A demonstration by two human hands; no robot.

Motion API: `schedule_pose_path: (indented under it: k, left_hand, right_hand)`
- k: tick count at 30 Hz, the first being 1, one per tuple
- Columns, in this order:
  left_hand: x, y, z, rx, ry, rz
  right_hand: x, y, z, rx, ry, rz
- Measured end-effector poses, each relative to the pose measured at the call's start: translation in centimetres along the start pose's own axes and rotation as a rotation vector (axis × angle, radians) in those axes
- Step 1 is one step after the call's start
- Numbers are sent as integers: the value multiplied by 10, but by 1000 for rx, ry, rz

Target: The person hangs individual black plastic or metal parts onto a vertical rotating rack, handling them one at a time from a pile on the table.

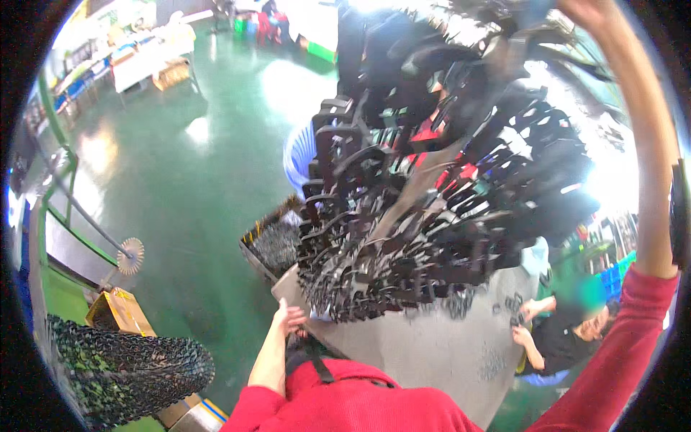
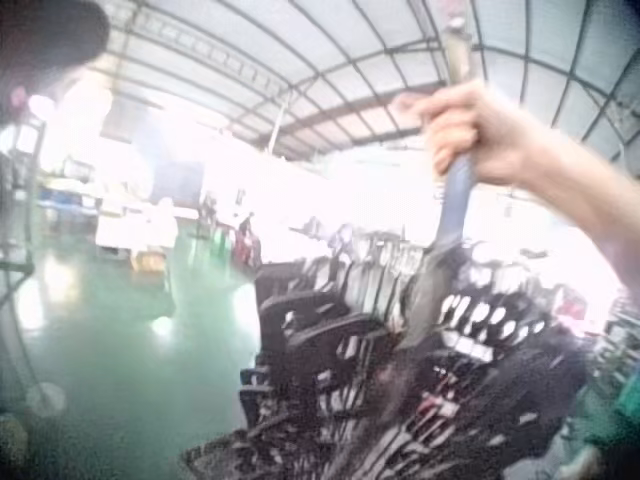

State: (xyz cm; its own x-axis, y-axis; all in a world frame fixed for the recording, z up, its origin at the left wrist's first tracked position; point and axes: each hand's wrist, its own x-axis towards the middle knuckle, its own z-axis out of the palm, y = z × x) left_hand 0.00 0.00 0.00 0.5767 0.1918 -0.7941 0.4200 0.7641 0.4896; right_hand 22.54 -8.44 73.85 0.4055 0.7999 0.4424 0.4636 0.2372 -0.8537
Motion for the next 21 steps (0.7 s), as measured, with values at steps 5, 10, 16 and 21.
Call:
schedule_pose_path:
  k: [5,10,16,21]
  left_hand:
    - [-62,80,-31,-35,704,963]
    - [-341,201,108,280,667,1940]
    - [-483,262,259,1390,194,2408]
    - [-508,288,308,1893,-77,2152]
  right_hand:
    - [20,14,-11,225,-197,53]
    - [33,32,-15,265,-270,33]
    - [9,42,-54,377,-343,85]
    - [6,27,-36,493,-556,34]
